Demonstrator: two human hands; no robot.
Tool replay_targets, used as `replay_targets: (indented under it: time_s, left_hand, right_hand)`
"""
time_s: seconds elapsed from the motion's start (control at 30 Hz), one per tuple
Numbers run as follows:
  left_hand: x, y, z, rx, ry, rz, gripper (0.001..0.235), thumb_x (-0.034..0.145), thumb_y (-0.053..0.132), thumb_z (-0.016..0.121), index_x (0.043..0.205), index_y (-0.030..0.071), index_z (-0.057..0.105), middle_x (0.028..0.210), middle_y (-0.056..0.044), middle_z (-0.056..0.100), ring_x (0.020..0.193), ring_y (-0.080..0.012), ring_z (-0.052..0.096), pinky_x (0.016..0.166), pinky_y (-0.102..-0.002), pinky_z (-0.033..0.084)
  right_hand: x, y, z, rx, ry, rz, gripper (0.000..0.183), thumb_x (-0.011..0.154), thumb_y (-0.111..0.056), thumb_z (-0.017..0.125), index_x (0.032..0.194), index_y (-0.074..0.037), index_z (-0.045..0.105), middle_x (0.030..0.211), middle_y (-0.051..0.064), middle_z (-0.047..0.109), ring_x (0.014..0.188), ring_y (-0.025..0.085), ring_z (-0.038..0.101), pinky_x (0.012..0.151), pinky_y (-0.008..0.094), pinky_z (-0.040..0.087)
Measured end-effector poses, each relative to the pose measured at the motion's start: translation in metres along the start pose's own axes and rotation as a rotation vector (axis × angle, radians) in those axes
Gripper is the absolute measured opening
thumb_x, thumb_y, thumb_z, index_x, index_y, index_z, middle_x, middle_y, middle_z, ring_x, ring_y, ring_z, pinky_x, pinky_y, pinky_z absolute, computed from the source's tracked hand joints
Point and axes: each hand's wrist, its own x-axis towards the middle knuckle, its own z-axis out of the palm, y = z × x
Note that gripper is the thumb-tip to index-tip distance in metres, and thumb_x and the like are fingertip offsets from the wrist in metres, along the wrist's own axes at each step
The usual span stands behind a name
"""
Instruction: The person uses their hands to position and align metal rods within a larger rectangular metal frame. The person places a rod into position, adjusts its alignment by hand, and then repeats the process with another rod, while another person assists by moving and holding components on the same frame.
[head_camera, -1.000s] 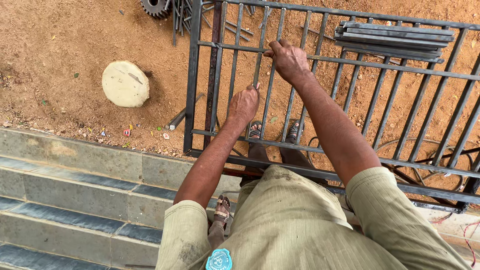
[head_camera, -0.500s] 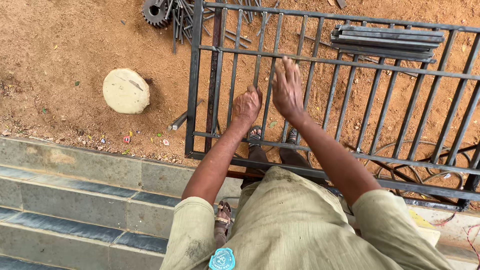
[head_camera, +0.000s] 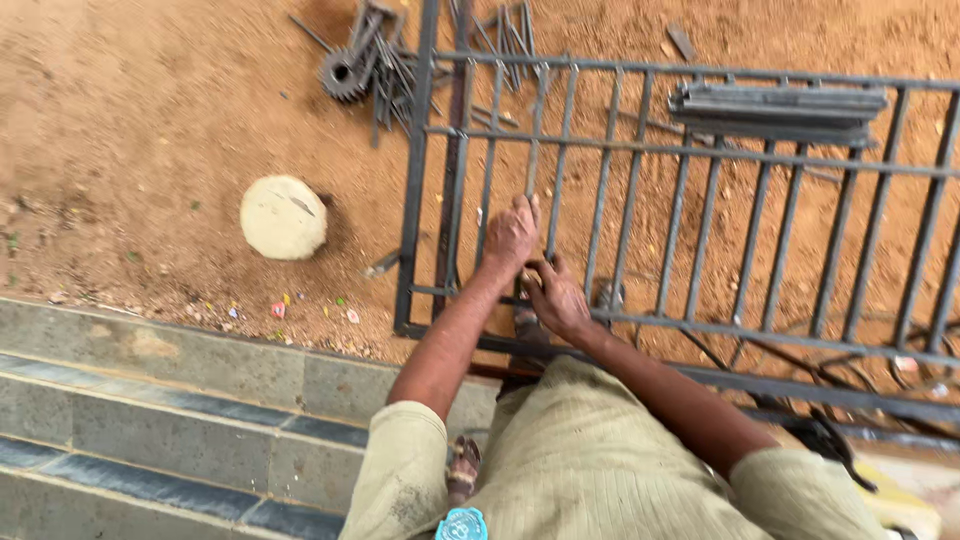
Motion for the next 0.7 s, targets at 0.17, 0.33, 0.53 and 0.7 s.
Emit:
replay_targets:
  time_s: [0.17,0.33,0.53,0.7]
  left_hand:
    - [0.012,0.0,-0.004,-0.003,-0.124,-0.004,0.036,0.11,0.034,0.042,0.102,0.002,0.058,0.059,-0.002,0.058,0.041,-0.0092,0.05,0.032,-0.026,0.046]
    - [0.012,-0.001,0.0,-0.037,-0.206,-0.045,0.034,0.112,0.028,0.042,0.098,0.004,0.062,0.065,-0.003,0.057,0.045,-0.009,0.046,0.033,-0.026,0.042]
    - [0.009,0.012,-0.016,-0.025,-0.222,-0.111,0.034,0.112,0.028,0.043,0.098,0.002,0.061,0.065,-0.003,0.058,0.044,-0.0091,0.048,0.032,-0.024,0.042]
    - [0.007,0.011,-0.019,0.003,-0.224,-0.079,0.035,0.113,0.027,0.04,0.102,0.001,0.06,0.066,-0.003,0.058,0.046,-0.0097,0.048,0.033,-0.024,0.043]
  right_hand:
    - [-0.002,-0.019,0.001,-0.103,0.044,0.013,0.058,0.089,-0.041,0.075,0.131,-0.005,0.059,0.147,0.042,0.033,0.132,0.06,0.045,0.105,0.058,0.045]
    - [-0.009,-0.027,0.004,-0.064,0.05,0.015,0.062,0.083,-0.041,0.08,0.127,-0.003,0.058,0.156,0.043,0.022,0.128,0.058,0.05,0.1,0.055,0.053]
    - [-0.017,-0.029,0.003,-0.148,0.104,-0.101,0.063,0.078,-0.035,0.086,0.125,-0.004,0.059,0.155,0.043,0.016,0.131,0.061,0.043,0.098,0.06,0.049]
    - [-0.027,-0.035,0.006,-0.377,0.277,-0.277,0.054,0.078,-0.031,0.083,0.12,-0.005,0.061,0.151,0.029,0.032,0.129,0.05,0.046,0.098,0.059,0.044]
